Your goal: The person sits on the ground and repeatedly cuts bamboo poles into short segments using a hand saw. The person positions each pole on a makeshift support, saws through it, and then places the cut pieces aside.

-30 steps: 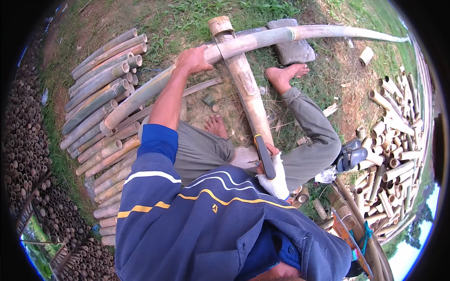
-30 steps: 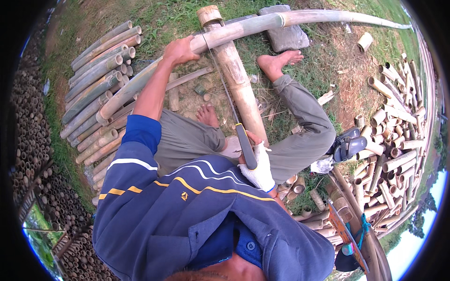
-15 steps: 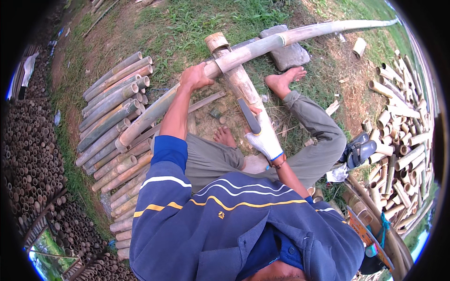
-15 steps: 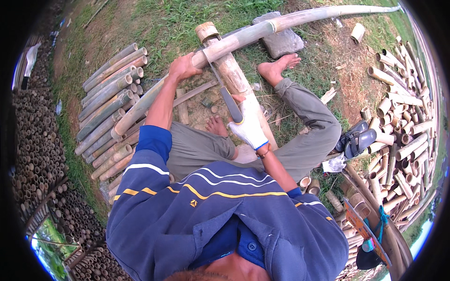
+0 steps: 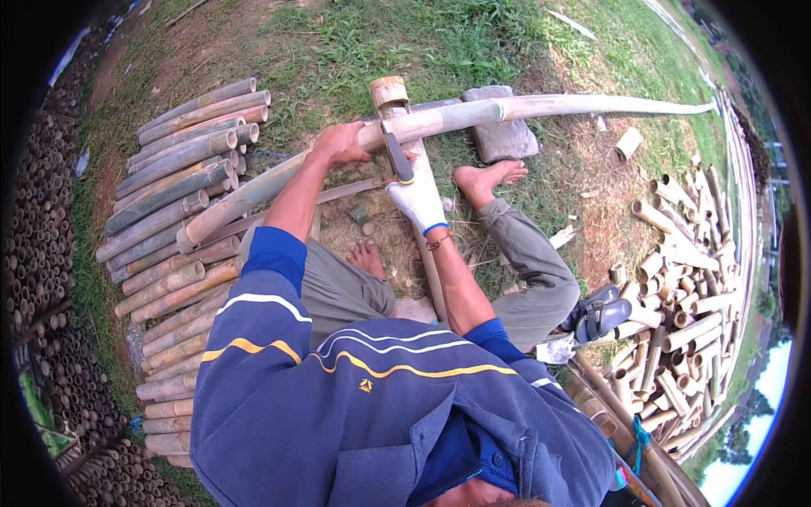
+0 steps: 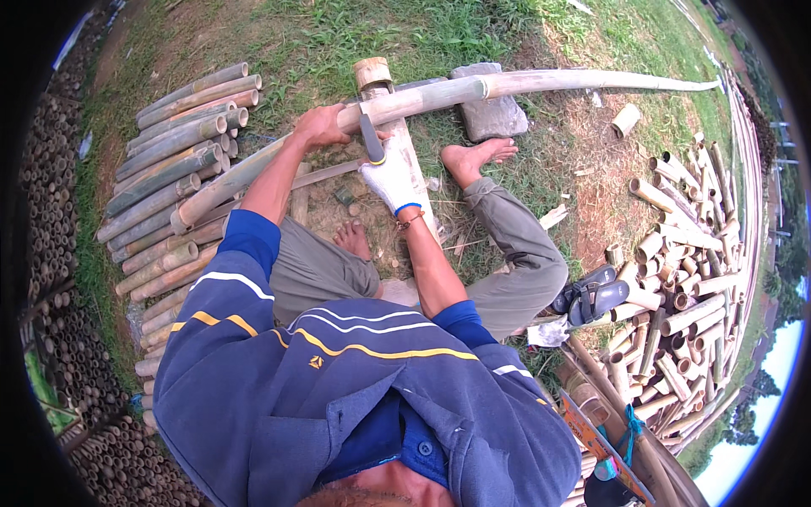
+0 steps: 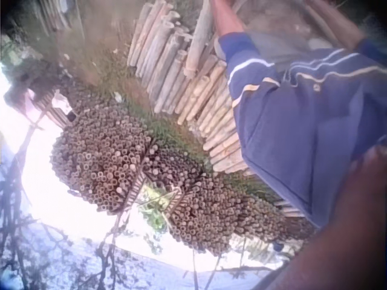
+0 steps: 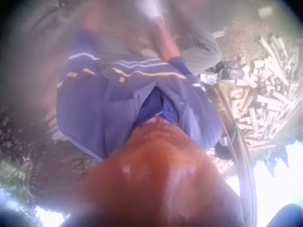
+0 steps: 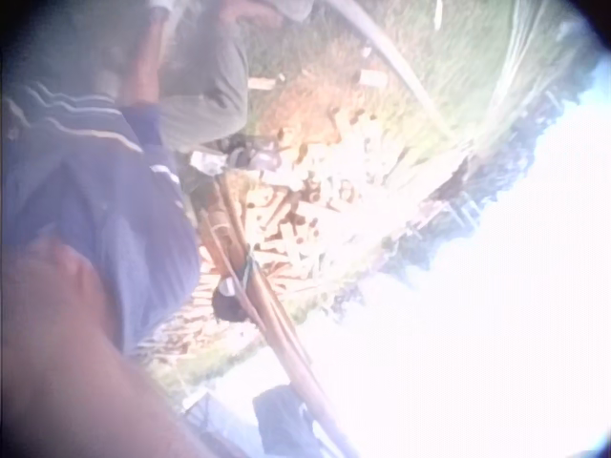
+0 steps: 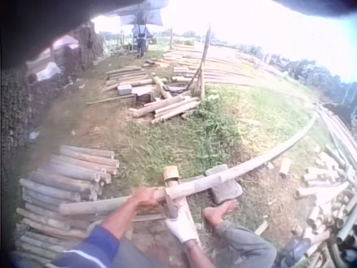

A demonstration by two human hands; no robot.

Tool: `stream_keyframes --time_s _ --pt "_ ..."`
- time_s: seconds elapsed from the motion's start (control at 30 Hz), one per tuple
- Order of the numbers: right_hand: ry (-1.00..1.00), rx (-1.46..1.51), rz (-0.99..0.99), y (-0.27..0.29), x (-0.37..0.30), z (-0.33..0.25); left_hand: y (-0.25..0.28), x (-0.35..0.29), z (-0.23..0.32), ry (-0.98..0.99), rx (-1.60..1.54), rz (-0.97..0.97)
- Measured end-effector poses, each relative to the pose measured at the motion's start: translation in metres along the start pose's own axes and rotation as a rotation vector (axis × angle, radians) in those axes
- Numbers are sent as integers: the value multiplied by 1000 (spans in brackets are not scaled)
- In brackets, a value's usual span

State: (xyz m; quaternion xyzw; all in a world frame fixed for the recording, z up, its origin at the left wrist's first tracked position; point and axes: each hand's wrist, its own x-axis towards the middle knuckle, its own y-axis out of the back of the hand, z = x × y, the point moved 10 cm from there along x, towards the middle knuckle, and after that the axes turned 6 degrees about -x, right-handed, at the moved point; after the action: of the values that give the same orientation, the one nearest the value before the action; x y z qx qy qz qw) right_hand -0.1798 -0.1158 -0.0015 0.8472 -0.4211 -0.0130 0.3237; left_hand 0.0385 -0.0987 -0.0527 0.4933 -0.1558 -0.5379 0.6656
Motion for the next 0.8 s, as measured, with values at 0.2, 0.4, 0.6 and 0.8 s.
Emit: stream_keyframes --time_s 0.2,0.4,0.6,0.8 --pt "-306 65 -244 68 -178 -9 -2 -9 -17 -30 -79 49" --pt "-422 137 -250 113 -212 -55 -9 4 -12 -23 -80 39" --pt "-243 74 -136 138 -178 -60 1 14 -30 -26 -54 37" --pt "-319 111 -118 138 -185 -84 -8 12 -19 -46 -46 15"
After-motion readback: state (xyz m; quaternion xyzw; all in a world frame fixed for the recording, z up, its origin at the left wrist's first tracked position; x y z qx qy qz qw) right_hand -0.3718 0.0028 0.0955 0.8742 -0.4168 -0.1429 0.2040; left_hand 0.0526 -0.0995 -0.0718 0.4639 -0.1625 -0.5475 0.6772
